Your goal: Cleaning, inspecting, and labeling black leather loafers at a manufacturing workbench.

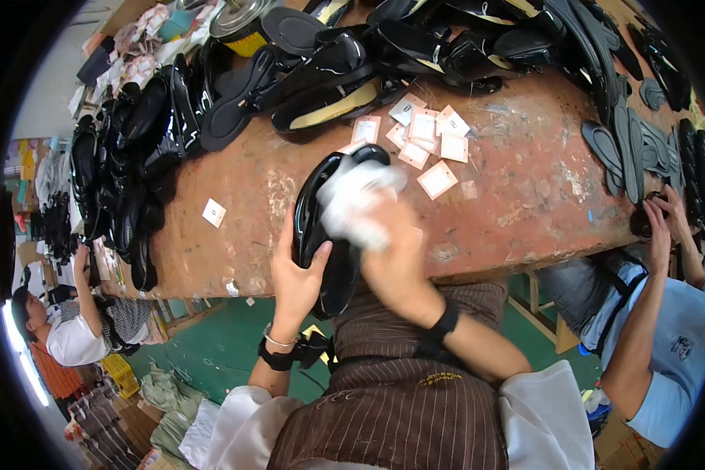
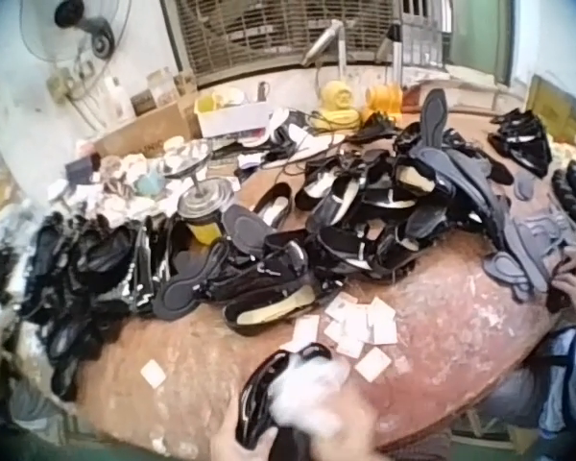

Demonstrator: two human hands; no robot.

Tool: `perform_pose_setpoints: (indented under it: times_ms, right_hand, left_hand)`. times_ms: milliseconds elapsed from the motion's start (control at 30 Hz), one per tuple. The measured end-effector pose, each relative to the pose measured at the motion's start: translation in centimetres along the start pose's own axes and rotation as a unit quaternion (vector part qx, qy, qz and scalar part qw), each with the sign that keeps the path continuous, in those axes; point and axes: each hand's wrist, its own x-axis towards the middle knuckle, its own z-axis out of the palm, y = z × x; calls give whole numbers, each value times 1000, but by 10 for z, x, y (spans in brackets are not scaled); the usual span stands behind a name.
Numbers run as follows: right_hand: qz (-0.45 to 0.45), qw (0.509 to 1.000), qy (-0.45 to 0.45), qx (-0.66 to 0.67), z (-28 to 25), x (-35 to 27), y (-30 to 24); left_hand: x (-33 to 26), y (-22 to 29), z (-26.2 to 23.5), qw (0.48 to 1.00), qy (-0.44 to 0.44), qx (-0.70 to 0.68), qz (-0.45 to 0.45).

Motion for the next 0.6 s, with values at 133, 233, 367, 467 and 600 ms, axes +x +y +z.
perform_pose_setpoints:
  times_ms: [133,233,367,467,600]
  right_hand:
    - [-63,964,-175,189,-20,18,-56]
    - [-79,991,-7,107,-49,78,-63]
    - [-242,956,-159,55,1,52,-75]
    - [-225,855,-379,272,-3,5,-95]
    - [-286,905,-197,246,13,63,-104]
  left_hand:
    - [-15,12,-27,983,-35,-171,-56]
    - [-15,46,-26,925,-22,-314,-215]
    - [-42,3,-37,675,27,-671,-307]
    - [5,46,-65,774,-16,-532,-343]
    - [-35,-50,-67,752,72,-605,-250]
